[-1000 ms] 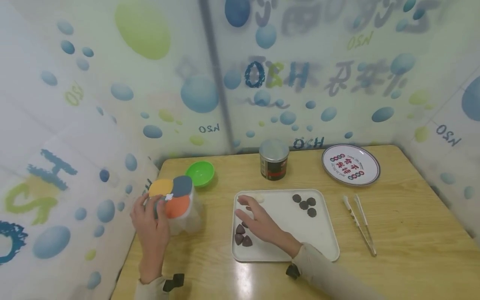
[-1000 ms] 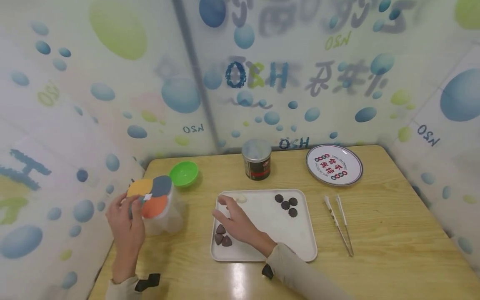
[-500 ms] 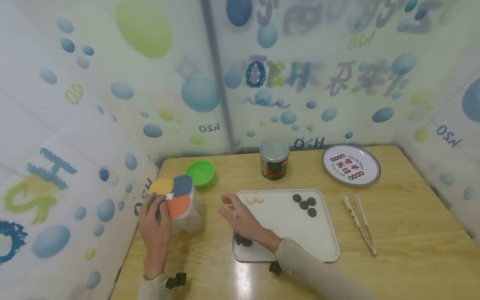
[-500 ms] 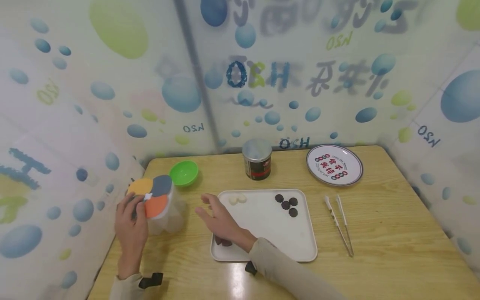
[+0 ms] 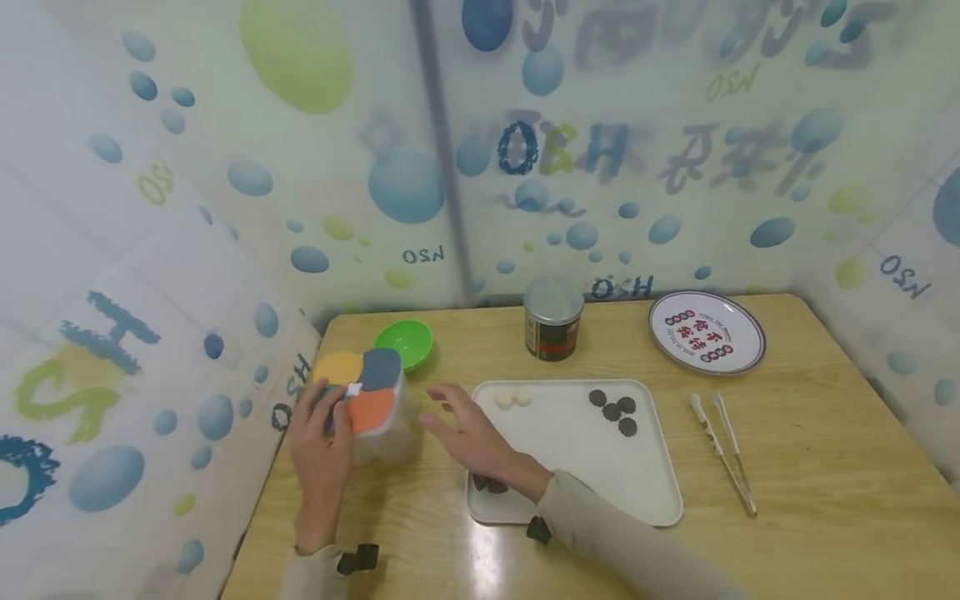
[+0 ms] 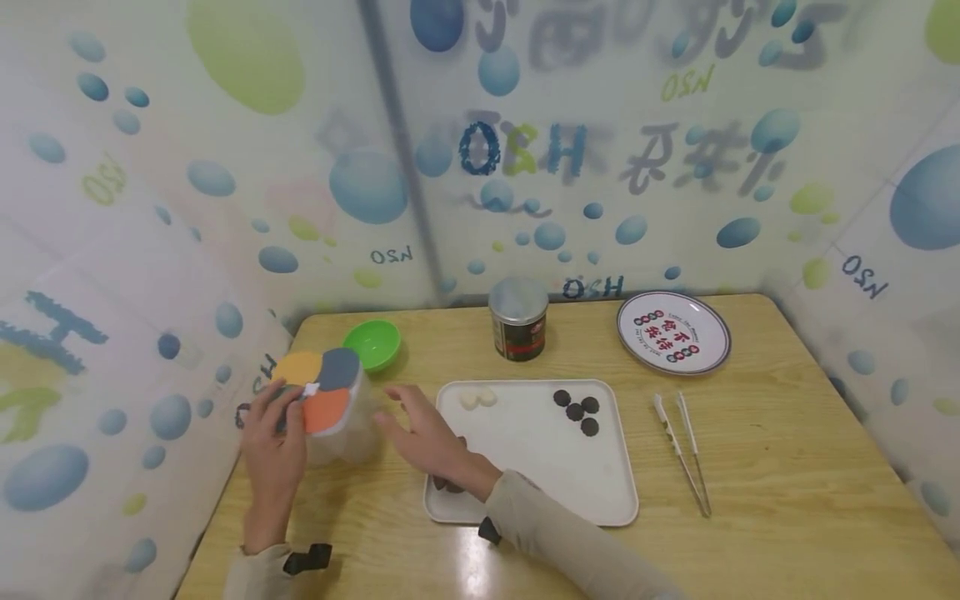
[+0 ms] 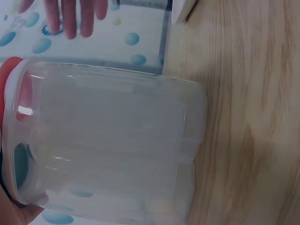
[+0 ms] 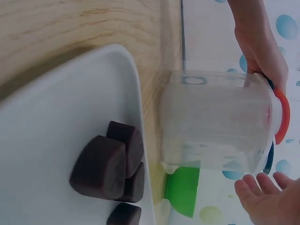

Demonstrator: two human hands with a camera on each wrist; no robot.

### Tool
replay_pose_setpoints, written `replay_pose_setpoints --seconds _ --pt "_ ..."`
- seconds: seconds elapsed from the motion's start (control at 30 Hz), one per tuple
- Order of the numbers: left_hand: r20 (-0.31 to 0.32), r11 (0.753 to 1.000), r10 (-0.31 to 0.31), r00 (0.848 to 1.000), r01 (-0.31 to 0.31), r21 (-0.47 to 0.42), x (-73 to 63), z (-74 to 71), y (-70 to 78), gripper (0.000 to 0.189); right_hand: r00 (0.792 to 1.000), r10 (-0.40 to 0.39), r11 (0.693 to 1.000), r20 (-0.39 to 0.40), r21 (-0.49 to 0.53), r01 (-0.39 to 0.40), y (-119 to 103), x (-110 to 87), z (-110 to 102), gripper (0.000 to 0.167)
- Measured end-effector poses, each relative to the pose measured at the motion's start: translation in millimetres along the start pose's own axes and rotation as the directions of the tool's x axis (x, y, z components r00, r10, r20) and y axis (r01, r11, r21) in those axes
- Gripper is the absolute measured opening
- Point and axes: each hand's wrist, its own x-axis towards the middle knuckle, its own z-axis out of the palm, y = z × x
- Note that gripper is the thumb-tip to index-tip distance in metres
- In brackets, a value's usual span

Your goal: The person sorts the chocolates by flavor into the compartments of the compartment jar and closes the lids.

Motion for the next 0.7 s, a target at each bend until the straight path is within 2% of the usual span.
replay_pose_setpoints --seconds 0.07,0.17,0.23,0.33,0.43,0.57,0.7 --pt "0.007 1.0 0.016 1.0 -0.016 -0.005 -1.5 4.4 2.9 0.018 1.0 -0.03 0.998 -0.003 -0.048 0.03 -1.0 1.2 0.8 0.052" --pt "0.016 0.999 0.038 0.999 -0.038 -0.015 -5.0 11.0 7.8 0.017 0.992 -0.128 0.979 -0.002 -0.158 0.126 -1.7 2.5 1.5 0.051" --pt "0.03 0.999 0.042 0.999 -0.041 -0.02 -7.1 14.6 11.3 0.018 0.979 -0.203 0.95 -0.003 -0.242 0.196 -2.4 3.0 1.6 0.051" --pt "0.046 0.999 0.046 0.998 -0.045 -0.018 -9.9 18.6 16.2 0.018 0.95 -0.311 0.886 -0.027 -0.371 0.279 -1.3 4.1 1.2 0.05" --pt "0.062 0.999 0.051 0.997 -0.051 -0.006 -11.7 20.0 19.5 0.019 0.925 -0.375 0.837 -0.061 -0.452 0.309 -0.6 6.1 -0.1 0.046" --pt "0.089 0.998 0.064 0.994 -0.065 0.007 -11.5 18.2 20.5 0.022 0.895 -0.437 0.795 -0.085 -0.502 0.341 -2.4 10.9 -2.5 0.04" --pt "0.076 0.99 0.142 0.987 -0.143 -0.002 -7.4 15.1 18.5 0.024 0.869 -0.488 0.753 -0.084 -0.544 0.37 -6.0 17.4 -3.8 0.035"
